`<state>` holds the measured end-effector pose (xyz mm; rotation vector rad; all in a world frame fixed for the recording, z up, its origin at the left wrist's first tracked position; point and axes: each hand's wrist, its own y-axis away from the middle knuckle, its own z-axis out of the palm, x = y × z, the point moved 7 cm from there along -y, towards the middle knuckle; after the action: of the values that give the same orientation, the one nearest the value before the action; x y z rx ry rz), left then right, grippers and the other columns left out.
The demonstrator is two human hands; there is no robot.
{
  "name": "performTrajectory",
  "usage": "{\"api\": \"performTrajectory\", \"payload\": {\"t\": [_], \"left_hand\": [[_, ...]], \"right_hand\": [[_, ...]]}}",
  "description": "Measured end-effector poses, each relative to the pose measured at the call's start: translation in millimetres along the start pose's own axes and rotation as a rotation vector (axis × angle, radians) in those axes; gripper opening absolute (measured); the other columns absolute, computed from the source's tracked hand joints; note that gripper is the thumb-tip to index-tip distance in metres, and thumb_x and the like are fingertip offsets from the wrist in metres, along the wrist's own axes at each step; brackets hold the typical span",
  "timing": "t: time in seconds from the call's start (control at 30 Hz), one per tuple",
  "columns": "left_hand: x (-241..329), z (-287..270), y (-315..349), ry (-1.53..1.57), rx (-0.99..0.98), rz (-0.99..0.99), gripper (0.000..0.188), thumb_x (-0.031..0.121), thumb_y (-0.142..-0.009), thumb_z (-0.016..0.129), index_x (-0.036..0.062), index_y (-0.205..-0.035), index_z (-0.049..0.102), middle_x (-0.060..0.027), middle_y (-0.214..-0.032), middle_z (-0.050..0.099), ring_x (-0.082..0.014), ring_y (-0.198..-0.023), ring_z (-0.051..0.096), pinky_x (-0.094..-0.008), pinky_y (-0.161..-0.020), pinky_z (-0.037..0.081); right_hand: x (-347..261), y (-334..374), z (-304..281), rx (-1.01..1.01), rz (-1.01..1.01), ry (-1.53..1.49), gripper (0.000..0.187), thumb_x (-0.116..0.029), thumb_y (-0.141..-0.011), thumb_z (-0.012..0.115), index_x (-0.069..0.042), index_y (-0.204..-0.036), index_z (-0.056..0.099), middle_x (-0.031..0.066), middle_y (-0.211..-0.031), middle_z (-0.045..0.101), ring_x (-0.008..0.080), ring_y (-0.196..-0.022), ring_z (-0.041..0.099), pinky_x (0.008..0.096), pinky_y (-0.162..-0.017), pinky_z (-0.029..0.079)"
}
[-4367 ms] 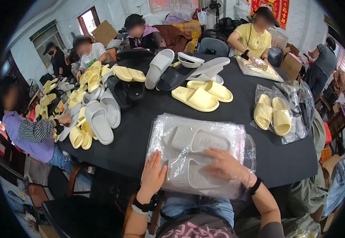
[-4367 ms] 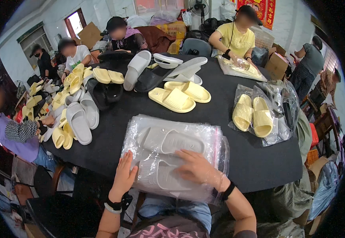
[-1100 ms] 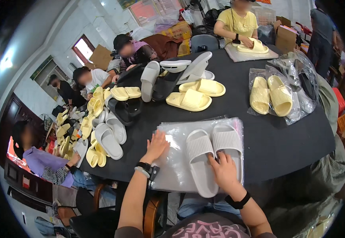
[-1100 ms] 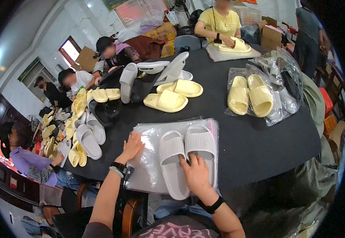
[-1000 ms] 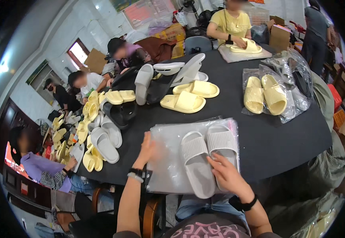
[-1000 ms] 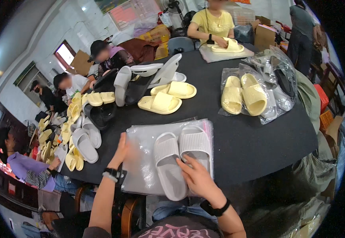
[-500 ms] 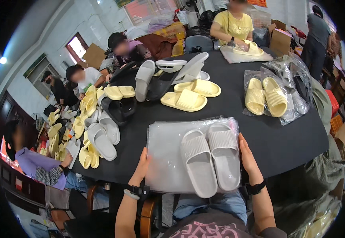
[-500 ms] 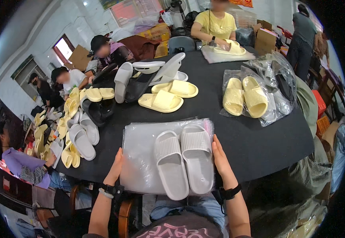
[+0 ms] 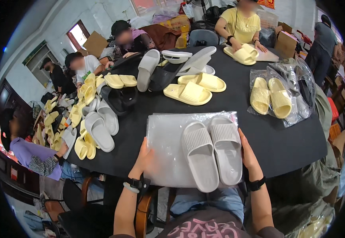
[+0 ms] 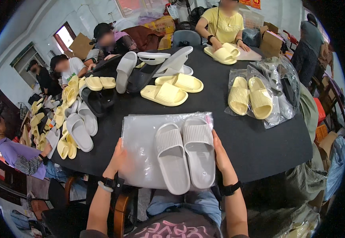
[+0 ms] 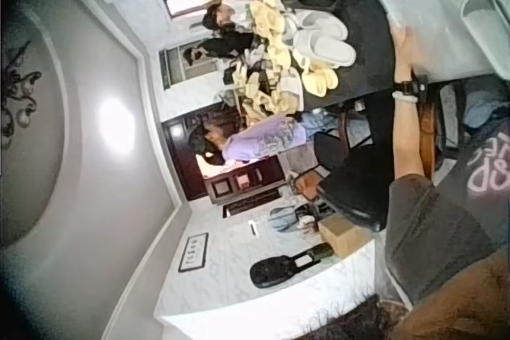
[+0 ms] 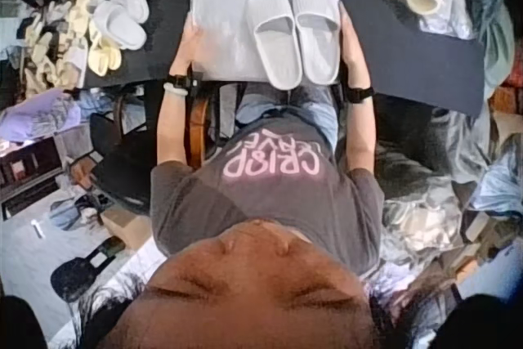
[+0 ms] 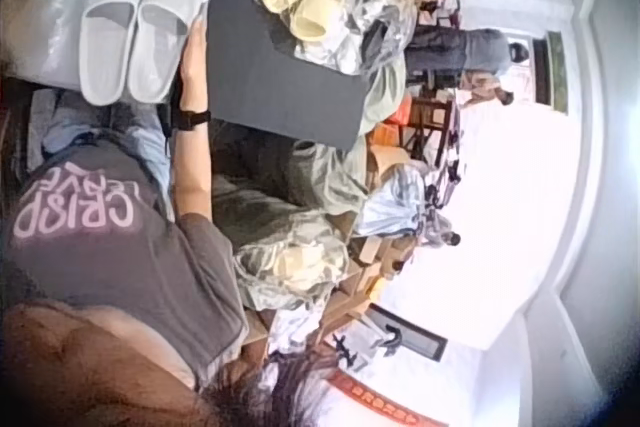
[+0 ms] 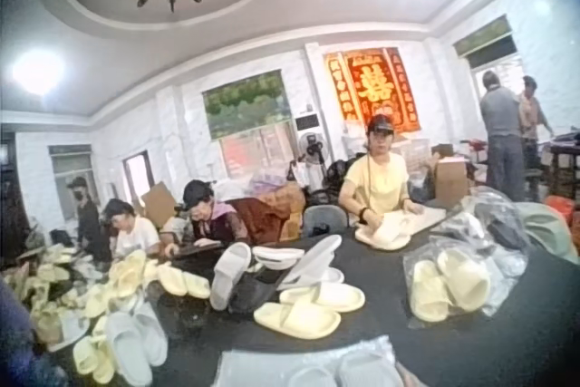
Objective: The person places pairs of slippers into clear plastic bags at a table. They handle yellow, white, and black slippers, placing them into bags and arranging them on the table. Other people are working at the same table in the background.
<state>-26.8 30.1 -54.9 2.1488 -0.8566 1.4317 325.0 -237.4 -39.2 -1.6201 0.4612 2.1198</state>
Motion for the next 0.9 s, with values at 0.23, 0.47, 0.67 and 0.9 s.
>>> {"api": "performTrajectory", "payload": {"t": [0.23, 0.47, 0.67, 0.9], "left_hand": [[13.4, -5.0, -0.8, -0.387, 0.085, 0.012, 0.078, 0.031, -0.099, 0.055, -0.0027, -0.155, 0.011, -0.0254, -0.160, 0.016, -0.0354, -0.150, 0.015, -0.0424, -0.121, 0.016], [163.2, 56.4, 71.7, -0.554, -0.156, 0.281, 0.067, 0.022, -0.093, 0.063, -0.0006, -0.149, 0.035, -0.0233, -0.153, 0.035, -0.0383, -0.142, 0.032, -0.0432, -0.117, 0.025], [205.5, 169.0, 69.3, -0.596, -0.242, 0.547, 0.059, 0.026, -0.090, 0.068, 0.0060, -0.142, 0.048, -0.0305, -0.137, 0.047, -0.0445, -0.115, 0.055, -0.0457, -0.098, 0.045], [194.8, 212.4, 23.8, -0.798, -0.112, 0.407, 0.054, 0.034, -0.093, 0.062, 0.0072, -0.138, 0.050, -0.0233, -0.107, 0.055, -0.0398, -0.086, 0.062, -0.0452, -0.073, 0.053]], "right_hand": [[-6.0, 8.9, -4.6, 0.061, -0.026, 0.219, 0.068, -0.046, -0.106, 0.032, 0.002, -0.154, 0.021, 0.0200, -0.159, 0.025, 0.0287, -0.148, 0.023, 0.0372, -0.120, 0.017], [-15.6, 61.2, -12.1, 0.175, -0.190, 0.495, 0.055, -0.035, -0.108, 0.033, 0.001, -0.149, 0.035, 0.0189, -0.150, 0.042, 0.0269, -0.140, 0.037, 0.0375, -0.116, 0.026], [-17.0, 60.5, -9.6, 0.211, -0.257, 0.535, 0.047, -0.028, -0.106, 0.037, 0.000, -0.142, 0.046, 0.0179, -0.145, 0.048, 0.0289, -0.137, 0.041, 0.0395, -0.115, 0.029], [-14.8, 65.1, -15.2, 0.205, -0.302, 0.405, 0.047, -0.030, -0.106, 0.037, 0.002, -0.139, 0.049, 0.0184, -0.139, 0.054, 0.0292, -0.130, 0.050, 0.0393, -0.110, 0.035]]}}
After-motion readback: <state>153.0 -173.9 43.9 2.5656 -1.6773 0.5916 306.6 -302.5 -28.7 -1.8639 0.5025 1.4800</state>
